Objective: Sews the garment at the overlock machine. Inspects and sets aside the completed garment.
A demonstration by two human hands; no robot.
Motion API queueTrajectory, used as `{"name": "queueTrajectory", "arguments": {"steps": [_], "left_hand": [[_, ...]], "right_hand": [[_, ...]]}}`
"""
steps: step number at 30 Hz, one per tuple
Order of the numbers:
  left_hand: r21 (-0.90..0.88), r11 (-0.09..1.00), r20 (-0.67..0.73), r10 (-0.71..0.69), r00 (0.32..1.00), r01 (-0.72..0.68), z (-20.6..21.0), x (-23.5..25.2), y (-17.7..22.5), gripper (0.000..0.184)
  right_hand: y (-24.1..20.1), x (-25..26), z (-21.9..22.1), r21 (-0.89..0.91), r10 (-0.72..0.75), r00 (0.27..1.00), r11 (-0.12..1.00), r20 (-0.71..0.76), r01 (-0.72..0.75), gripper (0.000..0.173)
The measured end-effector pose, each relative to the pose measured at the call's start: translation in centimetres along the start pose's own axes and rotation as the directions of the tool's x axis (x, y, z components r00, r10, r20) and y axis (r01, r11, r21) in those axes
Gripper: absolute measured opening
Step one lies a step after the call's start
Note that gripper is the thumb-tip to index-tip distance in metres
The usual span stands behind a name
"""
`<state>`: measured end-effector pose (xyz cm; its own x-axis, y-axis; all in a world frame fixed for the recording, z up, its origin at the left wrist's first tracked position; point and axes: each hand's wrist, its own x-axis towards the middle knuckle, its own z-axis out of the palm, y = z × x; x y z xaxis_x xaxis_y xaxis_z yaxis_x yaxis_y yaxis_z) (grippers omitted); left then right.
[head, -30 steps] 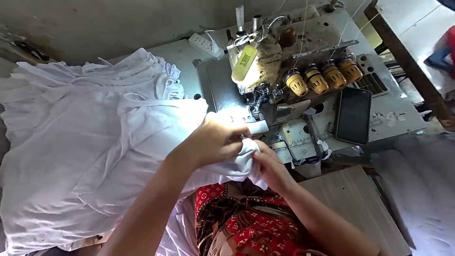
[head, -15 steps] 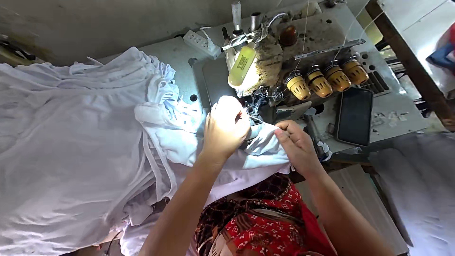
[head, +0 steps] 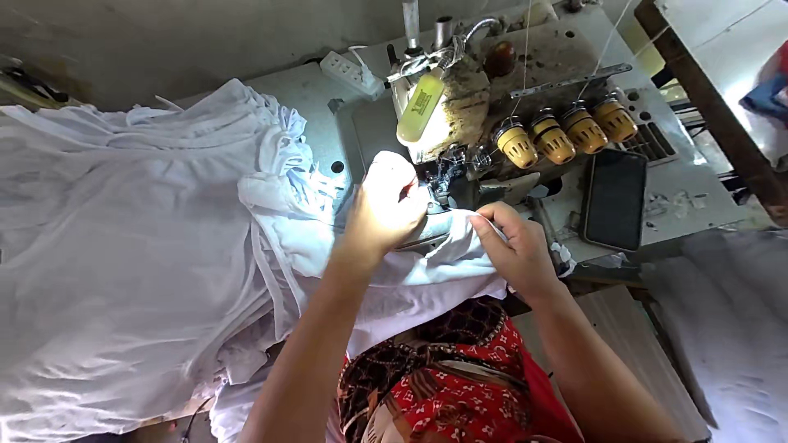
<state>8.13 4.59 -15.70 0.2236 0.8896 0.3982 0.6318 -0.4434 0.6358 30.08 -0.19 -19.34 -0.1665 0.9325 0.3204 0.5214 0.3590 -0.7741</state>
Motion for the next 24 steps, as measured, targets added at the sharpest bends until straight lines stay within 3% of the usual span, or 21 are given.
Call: {"name": "queueTrajectory", "arguments": {"steps": [5,14,16,18,21,22,24], "left_hand": [[0.180,0.982,-0.052,-0.056,0.997,0.065,1.1,1.3,0.1,0.018],[0.225,0.973,-0.192,-0.002,0.981,0.046,1.8,1.2,-0.6,0.015],[0.144,0.987,-0.216,-0.042,0.975,0.074,1.4,1.0,-0.6,0.010],[0.039,0.984,-0.180,-0.164,0.970,0.174,0.2,0.0,0.6,0.026],[-0.084,0.983,-0.146,-0.172,0.974,0.161,-1.5,-3.6,2.9,0.038],[-0.153,0.977,-0.090,-0.164,0.982,0.149,-1.6,-5.2,3.6,0.040],[-0.311,0.932,0.198,-0.130,0.972,0.188,-2.0,-8.5,4.5,0.052]], "right_hand": [[0.2,1.2,0.5,-0.134,0.069,0.996,0.988,-0.049,-0.075,0.026],[0.2,1.0,0.7,-0.108,0.081,0.995,0.990,-0.050,-0.086,0.026],[0.2,0.8,0.7,-0.073,0.087,0.995,0.993,-0.044,-0.090,0.026],[0.1,0.3,0.7,-0.030,0.076,0.996,0.997,-0.044,-0.078,0.026],[-0.9,-0.9,0.3,0.064,-0.009,0.999,0.998,-0.039,0.012,0.029],[-1.8,-1.4,0.0,0.101,-0.051,0.998,0.993,-0.024,0.053,0.030],[-4.4,-2.4,-0.5,0.199,-0.151,0.988,0.970,0.042,0.140,0.032]]}}
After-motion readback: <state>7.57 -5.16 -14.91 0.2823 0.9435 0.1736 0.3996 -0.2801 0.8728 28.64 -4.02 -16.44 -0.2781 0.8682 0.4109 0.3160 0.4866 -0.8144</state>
